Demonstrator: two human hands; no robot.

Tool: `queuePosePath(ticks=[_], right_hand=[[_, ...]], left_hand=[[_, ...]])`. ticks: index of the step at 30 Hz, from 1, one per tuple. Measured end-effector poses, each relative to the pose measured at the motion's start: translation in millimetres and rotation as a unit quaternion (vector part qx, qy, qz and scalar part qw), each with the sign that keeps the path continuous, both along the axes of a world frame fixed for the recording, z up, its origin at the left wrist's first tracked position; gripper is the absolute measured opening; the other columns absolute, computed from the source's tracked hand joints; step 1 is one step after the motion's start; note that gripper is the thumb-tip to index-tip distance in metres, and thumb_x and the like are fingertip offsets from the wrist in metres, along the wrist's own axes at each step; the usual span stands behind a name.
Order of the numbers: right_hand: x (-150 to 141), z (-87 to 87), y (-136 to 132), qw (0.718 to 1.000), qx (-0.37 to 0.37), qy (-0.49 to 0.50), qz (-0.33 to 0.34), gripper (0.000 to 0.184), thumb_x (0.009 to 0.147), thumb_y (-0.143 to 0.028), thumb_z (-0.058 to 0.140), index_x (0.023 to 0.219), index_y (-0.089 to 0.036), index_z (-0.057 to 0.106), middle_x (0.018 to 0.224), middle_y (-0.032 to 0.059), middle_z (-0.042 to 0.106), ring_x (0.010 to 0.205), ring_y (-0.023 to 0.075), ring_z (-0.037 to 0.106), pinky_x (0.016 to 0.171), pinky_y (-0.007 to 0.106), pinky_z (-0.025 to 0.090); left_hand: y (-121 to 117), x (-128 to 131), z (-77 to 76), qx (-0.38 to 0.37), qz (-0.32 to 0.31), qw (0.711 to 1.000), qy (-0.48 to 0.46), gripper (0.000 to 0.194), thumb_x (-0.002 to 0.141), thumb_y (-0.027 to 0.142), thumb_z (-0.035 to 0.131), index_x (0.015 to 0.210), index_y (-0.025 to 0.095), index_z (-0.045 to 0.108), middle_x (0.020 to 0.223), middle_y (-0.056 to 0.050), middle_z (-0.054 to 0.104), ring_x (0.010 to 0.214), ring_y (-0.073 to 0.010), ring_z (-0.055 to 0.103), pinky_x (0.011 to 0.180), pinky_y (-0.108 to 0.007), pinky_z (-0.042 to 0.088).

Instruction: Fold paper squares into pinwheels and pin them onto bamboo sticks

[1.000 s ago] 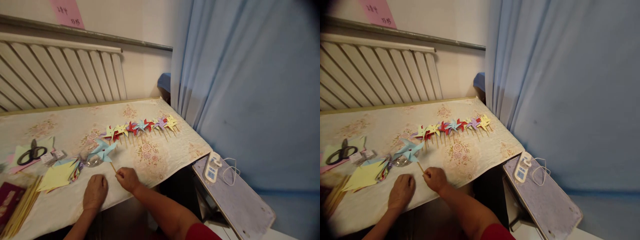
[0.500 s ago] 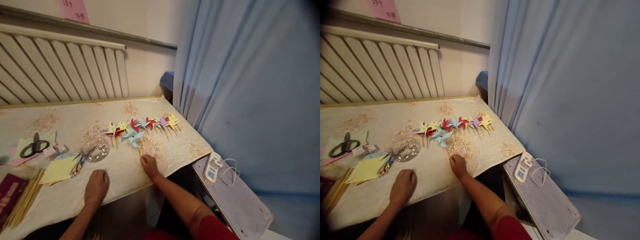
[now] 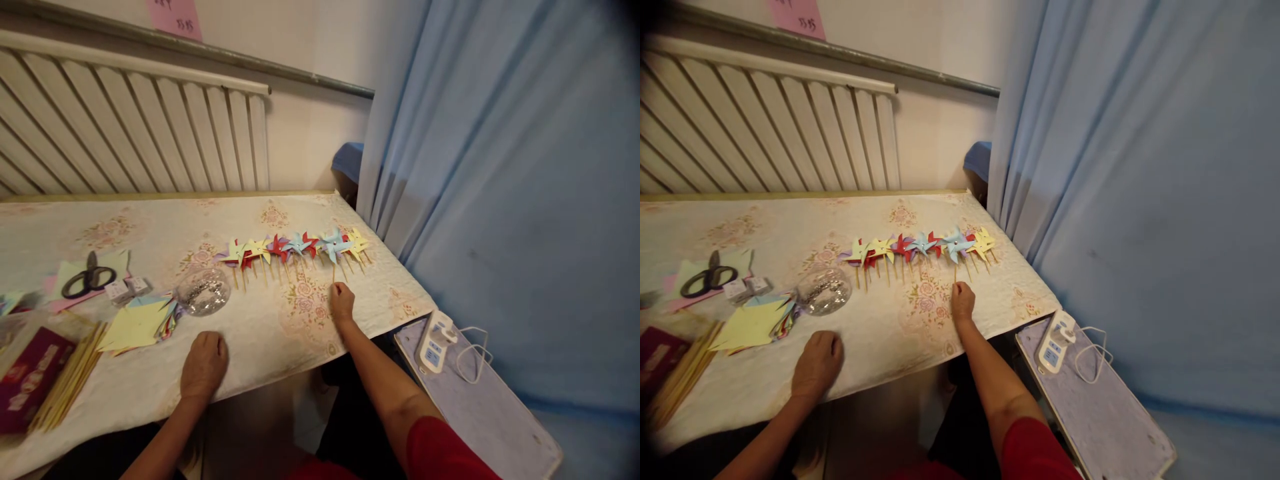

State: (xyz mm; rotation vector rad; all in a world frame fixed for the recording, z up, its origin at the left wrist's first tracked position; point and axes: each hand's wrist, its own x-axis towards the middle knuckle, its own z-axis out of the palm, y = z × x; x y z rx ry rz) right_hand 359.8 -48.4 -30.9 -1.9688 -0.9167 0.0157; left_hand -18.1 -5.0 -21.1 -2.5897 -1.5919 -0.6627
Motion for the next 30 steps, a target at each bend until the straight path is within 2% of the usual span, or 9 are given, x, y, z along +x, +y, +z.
queuePosePath(ticks=[7, 20, 30], right_hand=[[14.3, 2.5, 5.9, 0.999, -0.019, -0.012, -0.032, 0.033, 0.092, -0.029, 0.039, 0.086, -0.016, 0.069, 0.083, 0.0078, 0.071, 0.076, 0.0183, 0.059, 0.076, 0.027, 0.04], [16.6, 4.5, 14.9, 0.996, -0.068, -0.053, -0.037, 0.034, 0.095, -0.028, 0.037, 0.088, -0.017, 0.069, 0.085, 0.0076, 0.071, 0.075, 0.0181, 0.058, 0.073, 0.027, 0.037], [13.0, 5.2, 24.8, 0.988, -0.122, -0.089, -0.04, 0.03, 0.097, -0.026, 0.041, 0.089, -0.018, 0.069, 0.085, 0.0065, 0.07, 0.073, 0.0166, 0.056, 0.067, 0.027, 0.031]], left_hand=[[-1.4, 0.9, 2.2, -0.007, 0.001, 1.0, -0.011, 0.019, 0.092, 0.024, 0.038, 0.078, 0.022, 0.049, 0.085, -0.009, 0.055, 0.087, -0.0246, 0.054, 0.083, -0.038, 0.043], [-0.1, 0.3, -1.2, 0.006, -0.008, 1.0, -0.01, 0.018, 0.093, 0.024, 0.037, 0.078, 0.023, 0.045, 0.084, -0.008, 0.053, 0.087, -0.0255, 0.053, 0.083, -0.039, 0.043], [-1.6, 0.3, 2.4, -0.003, -0.007, 1.0, -0.015, 0.018, 0.092, 0.024, 0.037, 0.075, 0.024, 0.044, 0.081, -0.008, 0.054, 0.085, -0.0255, 0.053, 0.082, -0.039, 0.043]])
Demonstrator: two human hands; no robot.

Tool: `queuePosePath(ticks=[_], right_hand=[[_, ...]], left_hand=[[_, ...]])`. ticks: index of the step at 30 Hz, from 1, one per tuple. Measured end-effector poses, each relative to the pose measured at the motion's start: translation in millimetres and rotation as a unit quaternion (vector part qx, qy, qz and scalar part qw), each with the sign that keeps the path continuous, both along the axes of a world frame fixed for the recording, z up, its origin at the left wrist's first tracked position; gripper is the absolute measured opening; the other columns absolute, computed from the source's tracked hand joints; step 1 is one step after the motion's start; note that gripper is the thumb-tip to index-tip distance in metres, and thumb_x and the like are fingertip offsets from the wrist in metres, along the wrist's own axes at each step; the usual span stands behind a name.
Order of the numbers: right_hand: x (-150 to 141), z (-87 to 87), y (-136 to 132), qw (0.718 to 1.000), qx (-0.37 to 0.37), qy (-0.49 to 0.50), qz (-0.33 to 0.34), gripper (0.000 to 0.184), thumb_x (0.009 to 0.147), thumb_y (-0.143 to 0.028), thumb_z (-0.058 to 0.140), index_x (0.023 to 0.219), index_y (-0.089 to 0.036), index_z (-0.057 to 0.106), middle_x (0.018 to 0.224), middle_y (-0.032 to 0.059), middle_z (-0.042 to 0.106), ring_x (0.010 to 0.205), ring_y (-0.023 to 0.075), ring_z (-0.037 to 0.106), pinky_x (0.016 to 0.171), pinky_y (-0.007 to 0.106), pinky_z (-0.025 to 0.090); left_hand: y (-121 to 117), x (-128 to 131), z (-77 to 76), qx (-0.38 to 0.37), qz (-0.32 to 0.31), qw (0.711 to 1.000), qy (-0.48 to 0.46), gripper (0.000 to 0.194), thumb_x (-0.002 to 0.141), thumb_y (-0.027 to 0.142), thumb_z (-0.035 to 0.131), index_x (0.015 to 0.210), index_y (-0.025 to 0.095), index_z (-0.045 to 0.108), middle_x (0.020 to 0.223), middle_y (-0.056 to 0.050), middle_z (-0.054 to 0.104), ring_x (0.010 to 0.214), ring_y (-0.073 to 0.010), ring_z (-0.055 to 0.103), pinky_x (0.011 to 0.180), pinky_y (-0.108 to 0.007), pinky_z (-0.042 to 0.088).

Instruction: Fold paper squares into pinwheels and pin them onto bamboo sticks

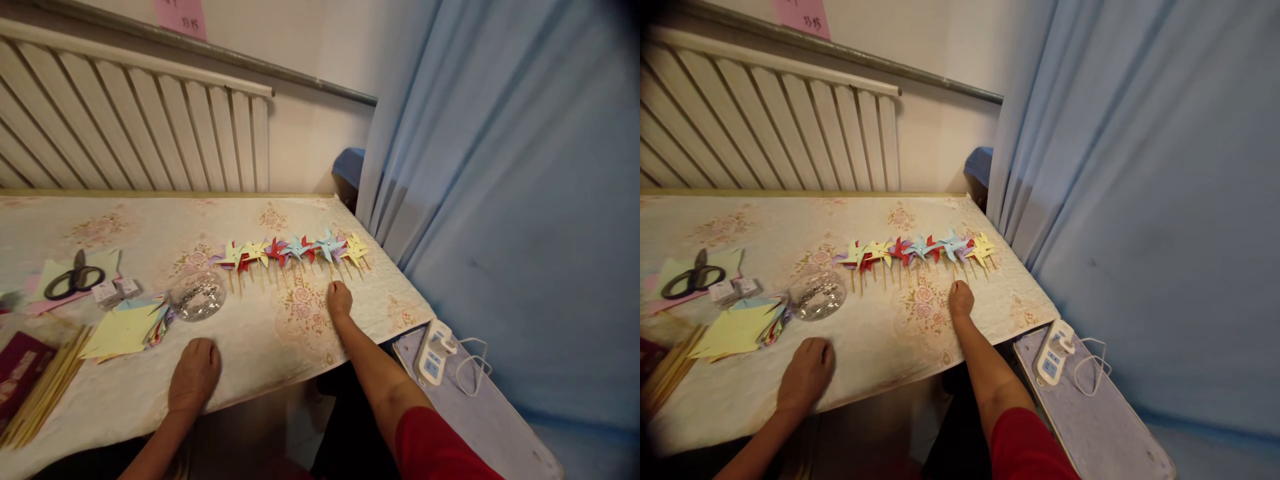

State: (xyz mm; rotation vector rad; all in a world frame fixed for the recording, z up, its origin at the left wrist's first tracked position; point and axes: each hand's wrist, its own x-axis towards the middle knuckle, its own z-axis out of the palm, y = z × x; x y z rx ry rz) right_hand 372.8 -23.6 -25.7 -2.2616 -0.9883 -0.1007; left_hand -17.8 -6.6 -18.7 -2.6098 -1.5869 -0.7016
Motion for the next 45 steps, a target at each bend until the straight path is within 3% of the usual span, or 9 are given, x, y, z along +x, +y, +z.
queuePosePath(ticks=[5, 10, 45], right_hand=[[-0.9, -0.1, 7.9, 0.995, -0.081, -0.065, 0.006, 0.027, 0.101, -0.027, 0.042, 0.096, -0.018, 0.066, 0.092, 0.0068, 0.069, 0.079, 0.0159, 0.059, 0.068, 0.026, 0.032], [-0.5, -0.6, 12.6, 0.992, -0.105, -0.074, 0.007, 0.027, 0.102, -0.028, 0.041, 0.097, -0.017, 0.066, 0.092, 0.0082, 0.069, 0.08, 0.0165, 0.061, 0.067, 0.027, 0.033], [-1.0, 1.1, 17.5, 0.988, -0.135, -0.076, 0.001, 0.026, 0.103, -0.029, 0.041, 0.101, -0.017, 0.064, 0.096, 0.0084, 0.07, 0.087, 0.017, 0.066, 0.07, 0.025, 0.039]], left_hand=[[1.4, -1.0, -2.7, -0.007, 0.001, 1.0, -0.001, 0.017, 0.091, 0.025, 0.038, 0.076, 0.024, 0.045, 0.082, -0.008, 0.054, 0.087, -0.0258, 0.054, 0.082, -0.039, 0.043], [1.1, -1.2, -2.6, -0.003, 0.001, 1.0, -0.004, 0.017, 0.092, 0.025, 0.038, 0.076, 0.024, 0.045, 0.082, -0.008, 0.053, 0.086, -0.0257, 0.053, 0.082, -0.039, 0.042], [2.9, -2.6, -6.5, 0.015, -0.013, 1.0, -0.002, 0.017, 0.093, 0.023, 0.039, 0.078, 0.022, 0.047, 0.082, -0.007, 0.053, 0.085, -0.0249, 0.053, 0.081, -0.039, 0.043]])
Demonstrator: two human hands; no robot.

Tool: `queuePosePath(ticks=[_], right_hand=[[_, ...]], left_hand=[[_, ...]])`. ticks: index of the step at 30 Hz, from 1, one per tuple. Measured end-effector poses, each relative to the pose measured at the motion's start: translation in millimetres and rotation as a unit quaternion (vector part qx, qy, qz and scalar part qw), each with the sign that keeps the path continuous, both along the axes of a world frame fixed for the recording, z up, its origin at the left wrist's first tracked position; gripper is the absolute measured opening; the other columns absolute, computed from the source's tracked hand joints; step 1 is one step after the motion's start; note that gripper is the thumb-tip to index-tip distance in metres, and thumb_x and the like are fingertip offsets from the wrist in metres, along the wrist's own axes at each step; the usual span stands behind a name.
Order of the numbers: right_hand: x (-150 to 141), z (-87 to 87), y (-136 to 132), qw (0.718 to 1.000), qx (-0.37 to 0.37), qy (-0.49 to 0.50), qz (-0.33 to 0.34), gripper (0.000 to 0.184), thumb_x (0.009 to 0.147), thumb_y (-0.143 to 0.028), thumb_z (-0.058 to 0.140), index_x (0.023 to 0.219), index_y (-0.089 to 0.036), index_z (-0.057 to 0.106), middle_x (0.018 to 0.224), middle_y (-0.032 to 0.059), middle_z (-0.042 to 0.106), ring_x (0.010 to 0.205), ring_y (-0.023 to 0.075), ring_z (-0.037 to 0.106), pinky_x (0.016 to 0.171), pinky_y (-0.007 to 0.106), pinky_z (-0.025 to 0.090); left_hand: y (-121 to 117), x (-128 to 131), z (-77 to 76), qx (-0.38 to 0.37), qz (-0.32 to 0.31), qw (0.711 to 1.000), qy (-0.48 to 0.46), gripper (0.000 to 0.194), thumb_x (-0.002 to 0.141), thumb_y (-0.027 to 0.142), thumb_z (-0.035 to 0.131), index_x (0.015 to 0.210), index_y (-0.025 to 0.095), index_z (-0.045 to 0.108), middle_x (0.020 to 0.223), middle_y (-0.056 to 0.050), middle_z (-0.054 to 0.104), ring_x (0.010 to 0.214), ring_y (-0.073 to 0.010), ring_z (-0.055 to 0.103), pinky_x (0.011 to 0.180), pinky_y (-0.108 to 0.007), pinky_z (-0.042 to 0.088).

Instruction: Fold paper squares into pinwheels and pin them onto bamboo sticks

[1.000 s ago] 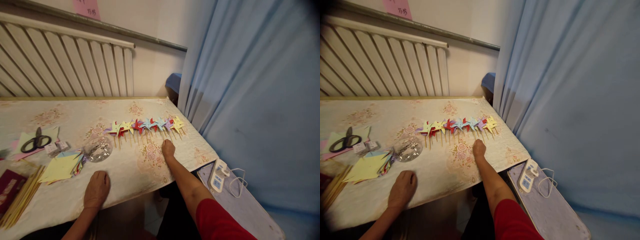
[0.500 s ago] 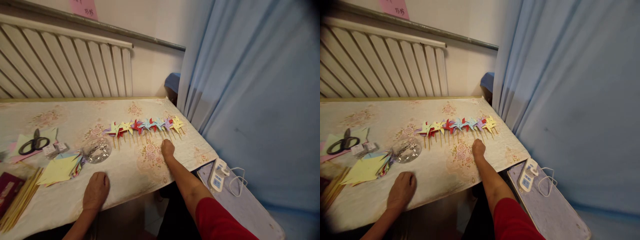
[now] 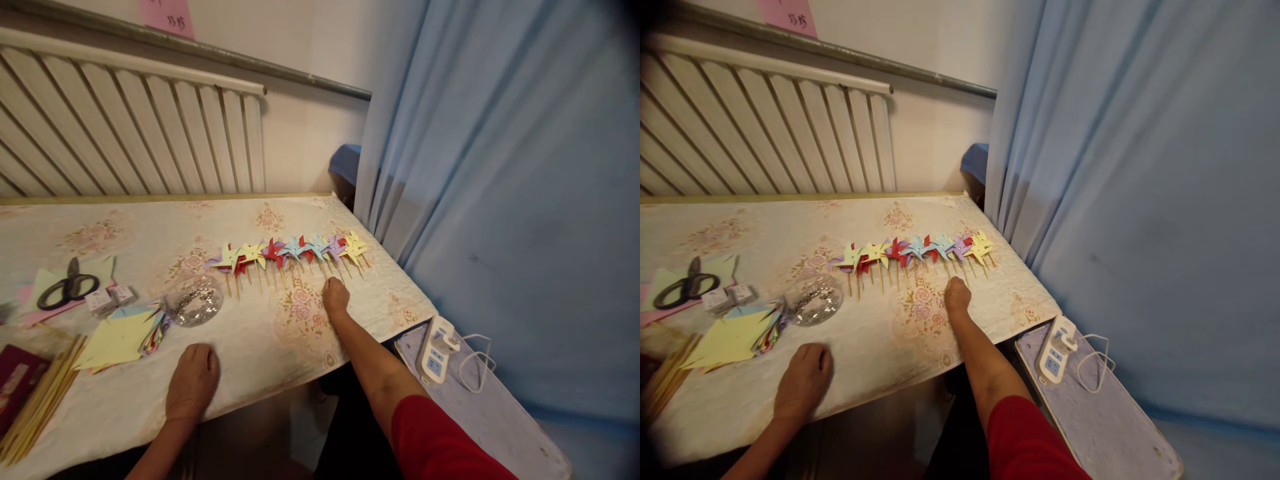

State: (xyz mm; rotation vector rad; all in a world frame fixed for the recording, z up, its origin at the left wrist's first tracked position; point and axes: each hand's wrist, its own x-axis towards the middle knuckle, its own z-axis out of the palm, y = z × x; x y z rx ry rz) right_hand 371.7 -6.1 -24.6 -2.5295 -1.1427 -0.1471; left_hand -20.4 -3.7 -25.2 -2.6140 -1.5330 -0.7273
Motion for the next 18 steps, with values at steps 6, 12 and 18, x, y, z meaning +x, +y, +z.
queuePosePath(ticks=[6, 12, 18], right_hand=[[-0.1, 0.4, -0.6, 1.0, -0.005, 0.002, 0.0, 0.023, 0.101, -0.028, 0.042, 0.101, -0.018, 0.062, 0.097, 0.0081, 0.069, 0.087, 0.018, 0.066, 0.07, 0.027, 0.04], [-3.6, 1.4, -0.7, 0.999, 0.0, 0.001, -0.032, 0.021, 0.097, -0.032, 0.049, 0.104, -0.016, 0.062, 0.103, 0.01, 0.066, 0.089, 0.0198, 0.066, 0.069, 0.027, 0.043], [-3.9, 2.3, 0.2, 0.999, 0.0, 0.001, -0.034, 0.023, 0.097, -0.031, 0.048, 0.104, -0.015, 0.063, 0.103, 0.0121, 0.065, 0.092, 0.0202, 0.065, 0.071, 0.027, 0.044]], left_hand=[[-0.9, 0.2, 0.4, -0.001, 0.005, 1.0, -0.001, 0.017, 0.093, 0.023, 0.039, 0.08, 0.022, 0.05, 0.085, -0.008, 0.055, 0.087, -0.0252, 0.054, 0.081, -0.039, 0.043], [-1.1, 1.4, 0.9, 0.005, 0.005, 1.0, 0.0, 0.017, 0.093, 0.024, 0.039, 0.079, 0.022, 0.049, 0.084, -0.008, 0.054, 0.086, -0.025, 0.053, 0.08, -0.039, 0.043], [-1.3, 0.6, 0.8, 0.004, 0.001, 1.0, 0.001, 0.017, 0.093, 0.023, 0.039, 0.079, 0.022, 0.048, 0.083, -0.007, 0.053, 0.086, -0.025, 0.053, 0.081, -0.038, 0.042]])
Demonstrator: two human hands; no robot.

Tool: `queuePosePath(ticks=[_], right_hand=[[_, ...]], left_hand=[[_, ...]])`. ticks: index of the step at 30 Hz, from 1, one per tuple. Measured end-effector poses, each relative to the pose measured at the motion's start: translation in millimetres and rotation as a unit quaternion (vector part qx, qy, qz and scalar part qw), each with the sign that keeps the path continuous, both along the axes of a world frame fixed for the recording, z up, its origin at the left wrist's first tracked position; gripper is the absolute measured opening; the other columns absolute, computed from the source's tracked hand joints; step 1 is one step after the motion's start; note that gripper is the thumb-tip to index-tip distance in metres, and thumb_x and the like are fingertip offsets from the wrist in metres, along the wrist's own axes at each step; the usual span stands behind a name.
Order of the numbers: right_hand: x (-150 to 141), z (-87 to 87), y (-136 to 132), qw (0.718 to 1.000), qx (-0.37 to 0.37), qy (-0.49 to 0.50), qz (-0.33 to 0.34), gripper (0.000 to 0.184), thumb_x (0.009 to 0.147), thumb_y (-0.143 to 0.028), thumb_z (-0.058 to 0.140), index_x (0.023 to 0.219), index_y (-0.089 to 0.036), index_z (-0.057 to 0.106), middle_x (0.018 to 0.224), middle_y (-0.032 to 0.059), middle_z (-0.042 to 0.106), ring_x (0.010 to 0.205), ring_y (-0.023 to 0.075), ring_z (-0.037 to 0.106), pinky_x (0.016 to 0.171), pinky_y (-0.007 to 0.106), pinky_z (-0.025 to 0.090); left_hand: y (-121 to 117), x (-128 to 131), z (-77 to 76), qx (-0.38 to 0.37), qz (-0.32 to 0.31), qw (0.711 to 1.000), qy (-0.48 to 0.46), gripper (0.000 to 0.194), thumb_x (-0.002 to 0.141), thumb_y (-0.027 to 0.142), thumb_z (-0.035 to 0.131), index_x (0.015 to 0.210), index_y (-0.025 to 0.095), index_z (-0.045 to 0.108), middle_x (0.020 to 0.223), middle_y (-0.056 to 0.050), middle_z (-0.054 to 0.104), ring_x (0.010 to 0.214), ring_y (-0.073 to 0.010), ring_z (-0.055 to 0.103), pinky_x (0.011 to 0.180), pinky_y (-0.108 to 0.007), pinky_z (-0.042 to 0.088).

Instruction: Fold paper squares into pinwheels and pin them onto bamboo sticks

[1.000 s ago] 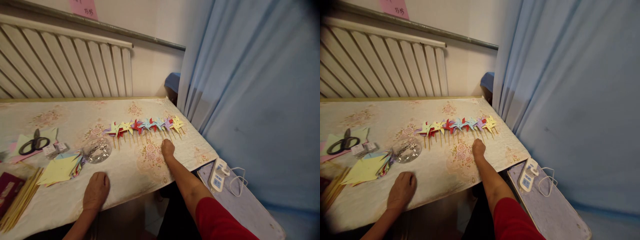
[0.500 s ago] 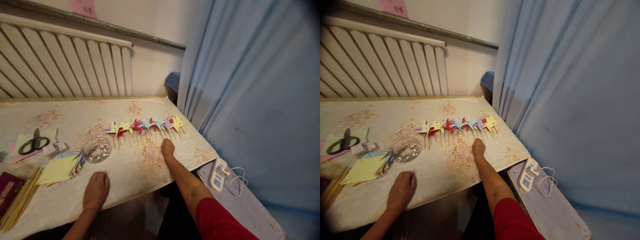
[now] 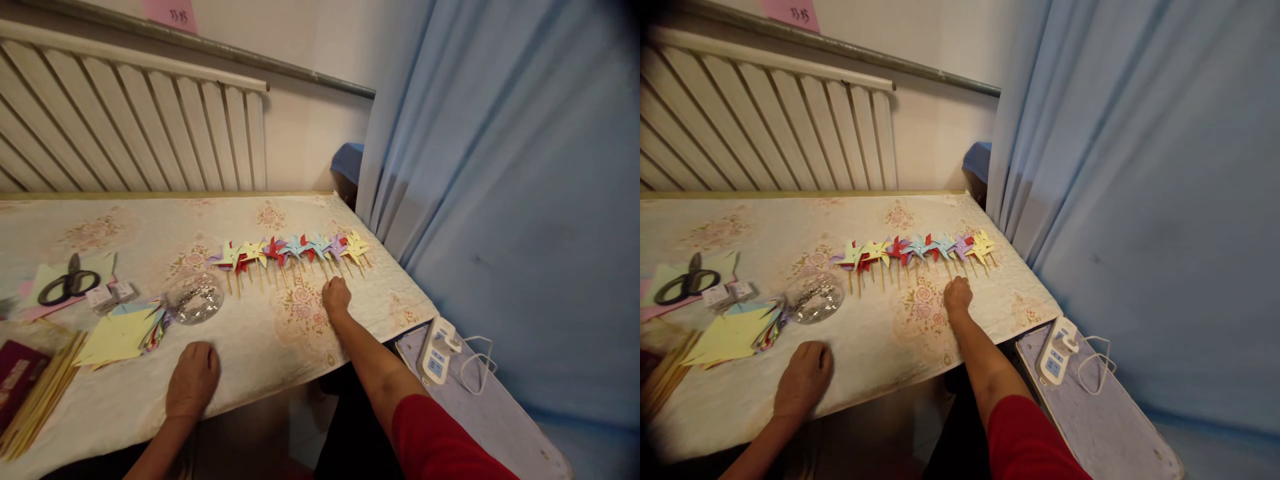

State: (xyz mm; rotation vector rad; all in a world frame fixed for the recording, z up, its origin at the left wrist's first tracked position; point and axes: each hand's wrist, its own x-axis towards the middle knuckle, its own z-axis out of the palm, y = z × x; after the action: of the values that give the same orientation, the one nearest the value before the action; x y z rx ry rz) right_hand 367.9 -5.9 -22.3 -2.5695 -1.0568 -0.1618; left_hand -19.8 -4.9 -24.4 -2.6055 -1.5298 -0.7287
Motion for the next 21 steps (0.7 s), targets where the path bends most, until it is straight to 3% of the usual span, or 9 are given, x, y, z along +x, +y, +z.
queuePosePath(ticks=[21], right_hand=[[2.4, 2.1, 5.2, 1.0, 0.003, 0.002, 0.002, 0.023, 0.098, -0.033, 0.047, 0.102, -0.017, 0.063, 0.102, 0.0097, 0.065, 0.088, 0.0188, 0.065, 0.069, 0.028, 0.042]], left_hand=[[-1.0, 0.5, 2.1, -0.015, 0.003, 1.0, 0.005, 0.017, 0.093, 0.024, 0.038, 0.078, 0.023, 0.046, 0.083, -0.008, 0.054, 0.086, -0.0255, 0.052, 0.082, -0.039, 0.042]])
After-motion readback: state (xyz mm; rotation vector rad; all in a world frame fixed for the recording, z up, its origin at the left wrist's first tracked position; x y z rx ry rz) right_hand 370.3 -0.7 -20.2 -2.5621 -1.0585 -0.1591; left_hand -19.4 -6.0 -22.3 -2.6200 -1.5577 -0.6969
